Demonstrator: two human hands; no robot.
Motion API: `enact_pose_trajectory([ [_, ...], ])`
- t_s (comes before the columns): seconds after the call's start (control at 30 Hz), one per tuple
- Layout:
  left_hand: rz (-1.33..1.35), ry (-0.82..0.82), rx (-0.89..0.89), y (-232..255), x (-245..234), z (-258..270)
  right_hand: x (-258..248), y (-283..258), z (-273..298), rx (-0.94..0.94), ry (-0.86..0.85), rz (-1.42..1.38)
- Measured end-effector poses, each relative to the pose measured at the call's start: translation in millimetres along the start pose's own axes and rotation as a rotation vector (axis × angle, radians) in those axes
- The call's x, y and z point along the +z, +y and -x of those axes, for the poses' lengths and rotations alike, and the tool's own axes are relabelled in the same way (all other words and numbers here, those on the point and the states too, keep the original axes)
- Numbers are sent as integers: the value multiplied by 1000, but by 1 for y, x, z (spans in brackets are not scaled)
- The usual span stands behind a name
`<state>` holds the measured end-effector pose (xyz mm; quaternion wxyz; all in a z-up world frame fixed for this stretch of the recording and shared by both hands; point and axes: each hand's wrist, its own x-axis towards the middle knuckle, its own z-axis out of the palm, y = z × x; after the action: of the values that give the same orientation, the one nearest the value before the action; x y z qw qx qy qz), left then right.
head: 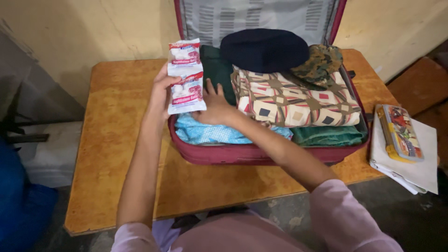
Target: The person packs a suitcase by placing folded clothes, a hat, a tube of cream, a red cable, a small packet, and several sachets inside. The person then closes the suitcase.
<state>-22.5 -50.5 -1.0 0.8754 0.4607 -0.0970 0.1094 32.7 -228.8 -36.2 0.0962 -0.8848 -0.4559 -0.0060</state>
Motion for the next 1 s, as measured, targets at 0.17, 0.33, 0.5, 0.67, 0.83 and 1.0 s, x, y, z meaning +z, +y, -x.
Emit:
enact_pose_trajectory([
  [0.17, -47, -26, -86, -18, 7, -21, -18, -24, 23, -62, -257, -18],
  [0.33, -183, 53, -267, -33, 12, -28, -21, -67, 74, -193, -78, 128],
  [0.5, -507, -8, -124, -30, 19, -20, -77, -89, 123, -362, 69, -175],
  [0.67, -1676, 199, 186, -4, 58, -6, -135, -60, 111, -189, 146, -564],
  [0.83, -1687, 171, 374, 2, 68, -13, -117, -19, 66, -180, 371, -195],
  [1.0, -1814, -175, 352, -31, 34, -48, -61, -21, 54, 49, 169, -14],
])
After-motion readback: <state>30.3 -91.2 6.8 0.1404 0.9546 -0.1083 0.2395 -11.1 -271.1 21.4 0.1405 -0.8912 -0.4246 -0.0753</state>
